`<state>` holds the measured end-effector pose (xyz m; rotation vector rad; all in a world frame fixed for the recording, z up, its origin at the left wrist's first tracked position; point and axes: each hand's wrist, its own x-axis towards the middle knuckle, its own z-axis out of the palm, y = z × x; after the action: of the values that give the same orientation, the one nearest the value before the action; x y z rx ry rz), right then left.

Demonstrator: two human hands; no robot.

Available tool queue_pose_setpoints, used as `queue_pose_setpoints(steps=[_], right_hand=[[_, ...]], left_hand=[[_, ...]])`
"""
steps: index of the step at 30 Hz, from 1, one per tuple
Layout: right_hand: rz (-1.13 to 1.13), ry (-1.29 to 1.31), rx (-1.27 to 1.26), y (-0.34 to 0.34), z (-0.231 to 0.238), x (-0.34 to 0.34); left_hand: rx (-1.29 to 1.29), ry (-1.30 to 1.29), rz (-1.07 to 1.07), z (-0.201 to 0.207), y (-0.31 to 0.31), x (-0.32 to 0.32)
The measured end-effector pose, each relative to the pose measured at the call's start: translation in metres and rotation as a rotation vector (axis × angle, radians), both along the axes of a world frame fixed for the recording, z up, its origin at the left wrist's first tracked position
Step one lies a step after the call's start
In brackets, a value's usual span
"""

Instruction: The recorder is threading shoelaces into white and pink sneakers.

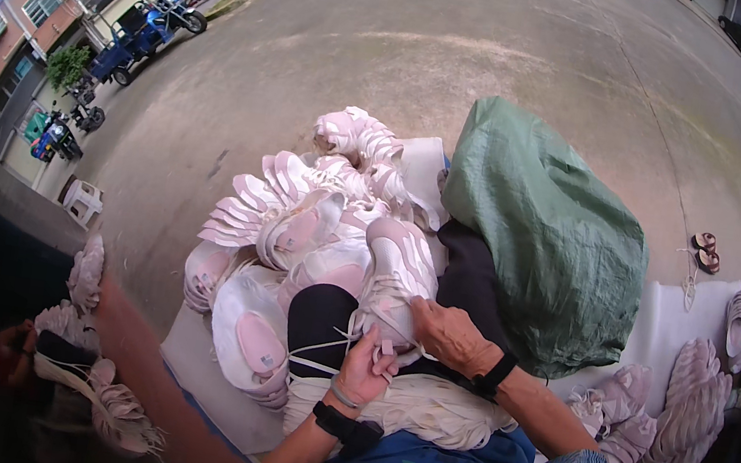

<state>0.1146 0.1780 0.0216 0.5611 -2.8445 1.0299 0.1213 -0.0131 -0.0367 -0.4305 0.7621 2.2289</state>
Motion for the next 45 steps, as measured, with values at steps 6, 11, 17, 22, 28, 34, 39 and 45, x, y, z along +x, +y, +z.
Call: queue_pose_setpoints(steps=[6,11,17,22,28,34,39,45], right_hand=[[-0.108,-0.241,0.048,0.011,-0.032,-0.006],[-0.136,-0.307,-0.016,0.009,-0.039,0.0],[-0.104,-0.328,-0.049,0.007,-0.033,0.001],[-0.071,-0.231,-0.049,0.01,-0.032,0.0],[-0.076,-0.284,-0.091,0.007,-0.025,-0.003],[-0.1,-0.288,-0.083,0.005,-0.022,0.0],[-0.132,-0.315,-0.072,0.003,0.002,-0.003],[-0.041,-0.093,-0.074,-0.004,-0.003,0.003]], left_hand=[[0.041,-0.066,-0.058,-0.008,0.008,-0.017],[0.111,-0.097,-0.04,0.005,0.012,-0.016],[0.074,-0.102,-0.034,0.002,0.009,-0.012],[-0.117,-0.03,0.01,-0.001,0.013,-0.006],[-0.222,0.048,-0.022,0.005,0.019,-0.003],[-0.233,0.087,-0.088,0.007,0.012,-0.002],[-0.255,0.025,-0.032,0.009,0.01,-0.004],[-0.314,0.077,-0.189,0.029,-0.008,-0.003]])
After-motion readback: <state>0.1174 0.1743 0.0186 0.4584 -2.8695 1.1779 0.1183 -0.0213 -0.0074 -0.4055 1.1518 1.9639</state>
